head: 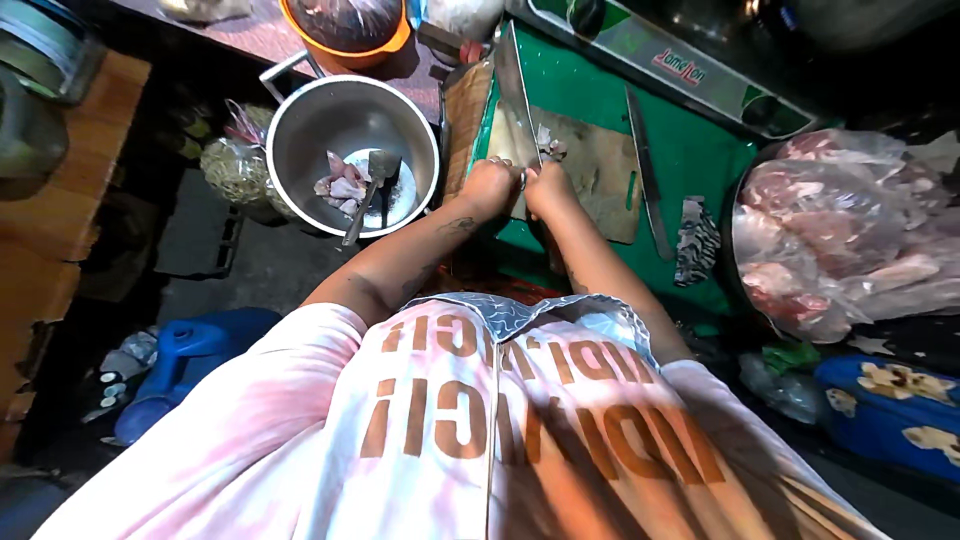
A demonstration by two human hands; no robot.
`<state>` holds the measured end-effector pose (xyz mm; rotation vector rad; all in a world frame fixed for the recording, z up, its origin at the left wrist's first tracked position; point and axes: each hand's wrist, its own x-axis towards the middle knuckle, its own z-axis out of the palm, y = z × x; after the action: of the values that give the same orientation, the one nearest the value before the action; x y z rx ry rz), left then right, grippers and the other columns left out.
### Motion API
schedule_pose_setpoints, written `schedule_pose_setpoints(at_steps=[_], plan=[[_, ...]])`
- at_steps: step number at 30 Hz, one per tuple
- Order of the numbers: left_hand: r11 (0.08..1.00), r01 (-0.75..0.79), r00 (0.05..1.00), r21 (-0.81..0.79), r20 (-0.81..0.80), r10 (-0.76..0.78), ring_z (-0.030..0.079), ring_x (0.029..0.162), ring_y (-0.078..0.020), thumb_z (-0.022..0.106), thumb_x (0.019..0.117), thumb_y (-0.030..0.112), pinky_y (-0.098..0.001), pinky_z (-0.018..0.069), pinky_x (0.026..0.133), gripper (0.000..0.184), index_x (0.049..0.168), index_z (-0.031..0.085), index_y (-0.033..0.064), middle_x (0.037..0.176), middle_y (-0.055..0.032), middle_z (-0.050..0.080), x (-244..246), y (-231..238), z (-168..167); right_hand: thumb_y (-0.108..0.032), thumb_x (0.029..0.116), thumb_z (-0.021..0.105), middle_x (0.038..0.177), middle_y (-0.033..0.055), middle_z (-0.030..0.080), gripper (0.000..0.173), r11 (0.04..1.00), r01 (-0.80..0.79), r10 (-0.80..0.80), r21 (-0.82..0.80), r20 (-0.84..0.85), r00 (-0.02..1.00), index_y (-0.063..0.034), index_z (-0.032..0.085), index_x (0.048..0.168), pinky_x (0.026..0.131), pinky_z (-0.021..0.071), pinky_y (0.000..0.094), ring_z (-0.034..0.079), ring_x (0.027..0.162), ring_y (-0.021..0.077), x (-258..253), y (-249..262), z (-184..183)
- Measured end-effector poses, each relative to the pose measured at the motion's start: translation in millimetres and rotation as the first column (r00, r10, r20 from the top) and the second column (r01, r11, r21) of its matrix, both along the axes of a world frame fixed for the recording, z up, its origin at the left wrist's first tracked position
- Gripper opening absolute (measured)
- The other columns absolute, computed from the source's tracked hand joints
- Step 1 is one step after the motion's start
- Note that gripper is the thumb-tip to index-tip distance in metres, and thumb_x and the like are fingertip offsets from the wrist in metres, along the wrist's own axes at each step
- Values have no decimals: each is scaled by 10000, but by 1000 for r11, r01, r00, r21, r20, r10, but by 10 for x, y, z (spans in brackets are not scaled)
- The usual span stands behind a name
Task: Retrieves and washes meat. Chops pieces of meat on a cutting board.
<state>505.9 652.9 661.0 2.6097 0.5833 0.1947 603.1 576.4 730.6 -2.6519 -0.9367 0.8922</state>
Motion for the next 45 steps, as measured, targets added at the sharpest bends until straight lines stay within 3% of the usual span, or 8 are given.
schedule_pose_setpoints(at_steps=[7,11,15,21,26,34,38,45], plan=[[945,-226,974,-235,-59,218,669,1142,-373,571,1030,207,-571,524,997,267,1172,690,14,1177,-208,690,-151,168,102,-390,1112,418,913,256,659,465,999,30,-33,-45,-76,997,31,582,1223,670,573,582,682,713,385,-83,-1099,-60],[831,-297,928,-470,62,367,695,958,-315,601,1036,259,-520,543,920,313,1143,682,-24,1030,-194,708,-71,383,452,-290,1086,531,1046,266,680,389,997,39,-52,-72,-200,978,66,633,1207,923,517,568,674,980,374,14,-1753,78],[822,-125,926,-555,233,298,706,888,-211,623,1029,240,-411,588,863,306,1168,670,-28,1039,-153,707,423,468,869,-277,1066,572,1044,256,682,395,999,47,-48,-10,-233,971,93,642,1185,930,505,507,661,971,311,81,-2276,149],[961,-12,998,-278,-67,-7,550,1361,-352,638,903,-16,-529,439,1134,659,1535,457,23,1457,-217,567,828,362,1074,-240,1075,565,1080,250,685,371,952,305,-295,17,-205,933,88,630,1237,950,502,467,662,989,277,11,-2497,316],[988,-3,991,-154,-135,-18,644,1142,-437,770,858,442,-622,536,943,746,1430,510,40,1291,-274,603,654,16,455,-267,1077,564,775,63,585,360,892,440,-395,97,-303,867,70,592,1202,614,527,284,550,593,73,68,-2540,257],[956,224,950,-188,-177,-257,627,1146,-399,735,870,114,-561,503,992,388,1244,654,50,1208,-224,644,506,55,623,-208,1074,563,672,16,548,268,876,400,-299,267,-349,888,52,617,1105,553,497,228,520,526,39,75,-2236,168],[950,209,961,-233,-130,-243,504,1348,-442,766,741,-77,-582,458,1084,781,1462,531,110,1501,-241,471,240,196,678,-253,1092,538,611,44,523,293,844,467,-343,264,-404,848,35,583,1116,498,520,284,531,464,107,-42,-1924,82],[983,164,913,-82,390,-119,628,1193,-327,702,954,265,-462,494,1067,270,1071,736,24,1207,-185,677,-84,55,22,-361,1100,486,720,121,598,386,879,262,-204,398,-181,962,-3,626,1069,606,562,475,619,584,246,-72,-1434,-188]])
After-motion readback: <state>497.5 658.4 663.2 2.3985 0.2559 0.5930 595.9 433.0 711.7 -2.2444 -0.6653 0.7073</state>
